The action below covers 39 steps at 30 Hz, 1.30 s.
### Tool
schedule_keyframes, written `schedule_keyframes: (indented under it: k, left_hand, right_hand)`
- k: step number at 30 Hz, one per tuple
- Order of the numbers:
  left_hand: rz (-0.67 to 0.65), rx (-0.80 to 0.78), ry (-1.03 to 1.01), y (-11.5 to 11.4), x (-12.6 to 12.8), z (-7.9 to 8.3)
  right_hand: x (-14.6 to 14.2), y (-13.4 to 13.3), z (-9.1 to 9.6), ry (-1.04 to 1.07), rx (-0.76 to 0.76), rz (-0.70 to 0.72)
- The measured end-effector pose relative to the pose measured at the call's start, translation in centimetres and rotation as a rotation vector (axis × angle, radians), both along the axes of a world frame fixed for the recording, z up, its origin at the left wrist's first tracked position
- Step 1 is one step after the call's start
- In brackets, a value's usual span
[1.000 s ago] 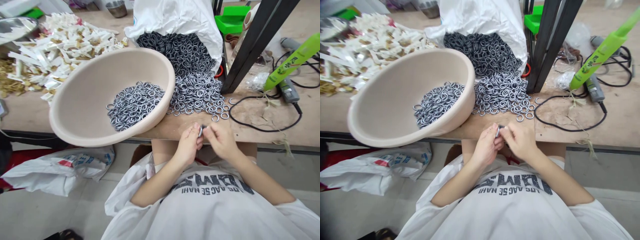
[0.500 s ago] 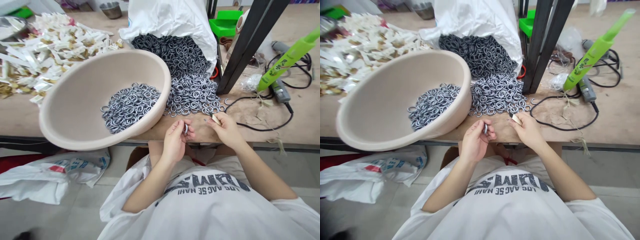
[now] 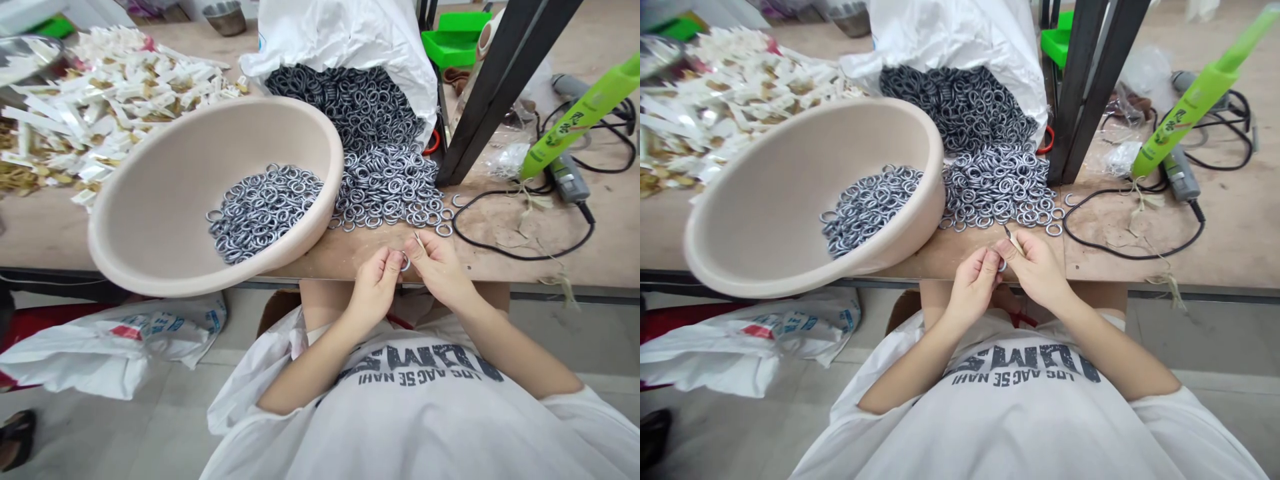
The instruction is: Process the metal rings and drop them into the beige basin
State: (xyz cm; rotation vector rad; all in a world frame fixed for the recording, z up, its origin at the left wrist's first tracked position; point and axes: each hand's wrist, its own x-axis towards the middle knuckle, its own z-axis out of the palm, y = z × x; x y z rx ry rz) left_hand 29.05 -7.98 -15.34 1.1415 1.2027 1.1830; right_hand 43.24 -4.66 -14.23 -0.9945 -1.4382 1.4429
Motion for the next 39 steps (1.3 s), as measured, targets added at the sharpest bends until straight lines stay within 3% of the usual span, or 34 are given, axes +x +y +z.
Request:
schedule_keyframes:
  k: [3,7,10,13,16,20,24,27,31,39]
  left_hand:
    - [0.016,-0.102,-0.215,0.0,0.4,-0.1]
    - [-0.001,-0.124,-0.330,-0.2,0.9,0.0]
    - [0.031,-0.146,-0.417,-0.3,1.0,0.4]
    - [0.068,-0.170,-0.482,-0.2,0.9,0.9]
    - [0.075,-0.190,-0.519,-0.1,0.9,1.0]
    - [0.029,-0.157,-0.479,-0.6,0.8,0.6]
    - [-0.124,-0.122,-0.389,-1.3,0.3,0.2]
    - [-0.126,-0.110,-0.356,-1.1,-0.5,0.1]
    - [-0.077,-0.077,-0.324,-0.2,-1.8,0.0]
    - [0.058,-0.234,-0.490,1.0,-2.4,1.1]
  right_hand:
    - [-0.1,-0.1,0.0,0.037,0.035,0.029]
    - [0.3,0.1,0.3,-0.046,0.095,-0.003]
    - [1.0,0.1,0.6,-0.228,0.286,-0.041]
    - [1.4,-0.7,0.9,-0.445,0.514,0.032]
    - [1.2,-1.5,1.1,-0.548,0.598,0.082]
    - [1.4,-1.0,0.6,-0.594,0.560,0.072]
    - [2.8,2.1,-0.3,-0.816,0.408,-0.149]
    - [3.3,4.4,-0.3,-1.104,0.485,-0.232]
    - [2.6,5.6,0.1,-1.339,0.565,-0.183]
    - [3.4,7.0,-0.8,-1.025,0.489,-0.183]
